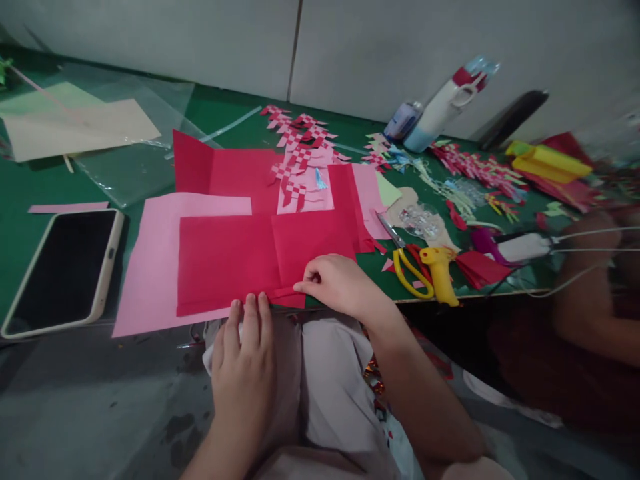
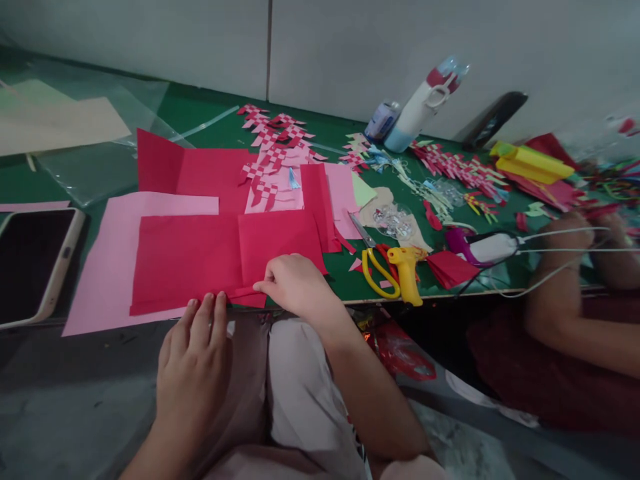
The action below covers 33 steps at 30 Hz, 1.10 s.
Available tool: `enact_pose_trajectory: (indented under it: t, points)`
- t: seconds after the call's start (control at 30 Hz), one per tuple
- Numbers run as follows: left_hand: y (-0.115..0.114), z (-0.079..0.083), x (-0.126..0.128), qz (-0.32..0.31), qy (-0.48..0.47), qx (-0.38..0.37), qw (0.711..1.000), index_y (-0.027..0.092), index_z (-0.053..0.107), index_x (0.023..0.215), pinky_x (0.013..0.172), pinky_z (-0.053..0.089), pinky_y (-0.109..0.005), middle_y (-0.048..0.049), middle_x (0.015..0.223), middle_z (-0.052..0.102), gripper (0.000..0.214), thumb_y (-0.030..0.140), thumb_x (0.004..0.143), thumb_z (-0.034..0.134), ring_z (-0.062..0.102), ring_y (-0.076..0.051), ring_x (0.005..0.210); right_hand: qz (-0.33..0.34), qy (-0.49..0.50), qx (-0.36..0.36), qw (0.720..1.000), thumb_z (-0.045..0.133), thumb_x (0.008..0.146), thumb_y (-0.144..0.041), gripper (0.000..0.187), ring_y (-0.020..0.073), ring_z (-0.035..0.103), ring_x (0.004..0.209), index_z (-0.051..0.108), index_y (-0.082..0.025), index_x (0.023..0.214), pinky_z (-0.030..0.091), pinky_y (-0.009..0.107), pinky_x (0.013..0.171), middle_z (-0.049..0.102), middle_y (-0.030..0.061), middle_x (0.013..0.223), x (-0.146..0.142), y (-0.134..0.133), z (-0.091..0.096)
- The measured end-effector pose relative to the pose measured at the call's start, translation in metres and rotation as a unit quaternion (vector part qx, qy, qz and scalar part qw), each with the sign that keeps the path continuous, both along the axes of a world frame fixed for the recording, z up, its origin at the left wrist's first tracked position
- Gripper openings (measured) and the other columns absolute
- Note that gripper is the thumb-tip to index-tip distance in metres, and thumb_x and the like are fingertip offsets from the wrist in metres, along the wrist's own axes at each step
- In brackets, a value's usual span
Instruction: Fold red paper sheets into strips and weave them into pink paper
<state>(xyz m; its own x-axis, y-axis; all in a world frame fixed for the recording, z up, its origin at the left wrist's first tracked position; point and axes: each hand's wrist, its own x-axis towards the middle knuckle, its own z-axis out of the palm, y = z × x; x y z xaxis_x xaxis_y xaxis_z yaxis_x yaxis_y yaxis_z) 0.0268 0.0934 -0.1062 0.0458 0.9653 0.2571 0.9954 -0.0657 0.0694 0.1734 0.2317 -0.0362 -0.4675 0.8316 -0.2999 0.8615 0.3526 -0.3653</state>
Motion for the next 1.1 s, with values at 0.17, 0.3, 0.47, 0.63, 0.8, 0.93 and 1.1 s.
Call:
enact_pose_trajectory:
  t: [0.17,0.3,0.47,0.63,0.8,0.93,1.1]
  points:
    - [0.0,0.0,0.002,0.011,-0.014,-0.007,1.0,0.014,0.004,0.153,0.097,0.041,-0.047,-0.0199,0.141,0.049,0.075,0.012,0.09,0.044,0.043,-0.038,0.131,0.0,-0.013,0.016,1.0,0.064,0.084,-0.037,0.027,0.0129,0.057,0.068,0.066,-0.017,0.065,0.031,0.025,0.06,0.068,0.0025,0.071,0.001,0.001,-0.004]
    - [-0.002,-0.002,0.004,0.018,-0.011,-0.005,1.0,0.014,0.003,0.153,0.098,0.041,-0.048,-0.021,0.14,0.05,0.074,0.013,0.091,0.044,0.042,-0.037,0.132,0.008,-0.023,0.034,0.999,0.064,0.084,-0.039,0.029,0.0141,0.057,0.068,0.067,-0.018,0.066,0.031,0.026,0.061,0.068,0.0029,0.071,0.0,0.001,-0.007]
    - [-0.001,-0.003,0.005,0.024,-0.006,0.004,1.0,0.015,0.002,0.153,0.096,0.042,-0.047,-0.021,0.139,0.051,0.075,0.012,0.091,0.044,0.043,-0.037,0.131,0.018,-0.042,0.047,0.998,0.063,0.085,-0.04,0.028,0.0164,0.059,0.071,0.068,-0.017,0.068,0.033,0.027,0.064,0.069,0.004,0.074,-0.001,0.0,-0.009]
    - [-0.001,0.0,0.005,0.014,0.011,0.009,1.0,0.014,0.005,0.153,0.094,0.044,-0.048,-0.0235,0.136,0.052,0.074,0.012,0.09,0.045,0.046,-0.039,0.128,0.025,-0.056,0.049,0.997,0.062,0.086,-0.041,0.028,0.0178,0.061,0.075,0.068,-0.018,0.071,0.035,0.028,0.065,0.07,0.0053,0.077,-0.002,0.0,-0.009]
    - [0.001,0.001,0.007,0.024,0.028,0.003,0.999,0.031,0.02,0.151,0.092,0.047,-0.047,-0.0196,0.138,0.05,0.07,0.01,0.09,0.045,0.046,-0.037,0.128,0.024,-0.067,0.034,0.997,0.062,0.085,-0.039,0.026,0.0193,0.062,0.079,0.069,-0.018,0.073,0.038,0.028,0.067,0.071,0.0067,0.081,-0.003,0.001,-0.006]
    - [0.002,0.001,0.009,0.027,0.034,-0.002,0.999,0.038,0.025,0.149,0.087,0.051,-0.047,-0.0179,0.137,0.05,0.072,0.006,0.087,0.046,0.044,-0.038,0.13,0.015,-0.064,0.023,0.998,0.062,0.085,-0.04,0.025,0.0203,0.063,0.081,0.07,-0.018,0.074,0.039,0.027,0.067,0.072,0.0074,0.082,-0.005,0.002,-0.005]
    - [0.004,0.009,0.011,0.017,0.031,-0.017,0.999,0.034,0.041,0.143,0.092,0.046,-0.054,-0.0191,0.136,0.05,0.062,0.007,0.087,0.047,0.043,-0.04,0.13,0.001,-0.055,0.004,0.998,0.064,0.082,-0.041,0.026,0.0187,0.063,0.075,0.069,-0.019,0.069,0.036,0.026,0.06,0.072,0.0056,0.075,-0.004,0.004,-0.002]
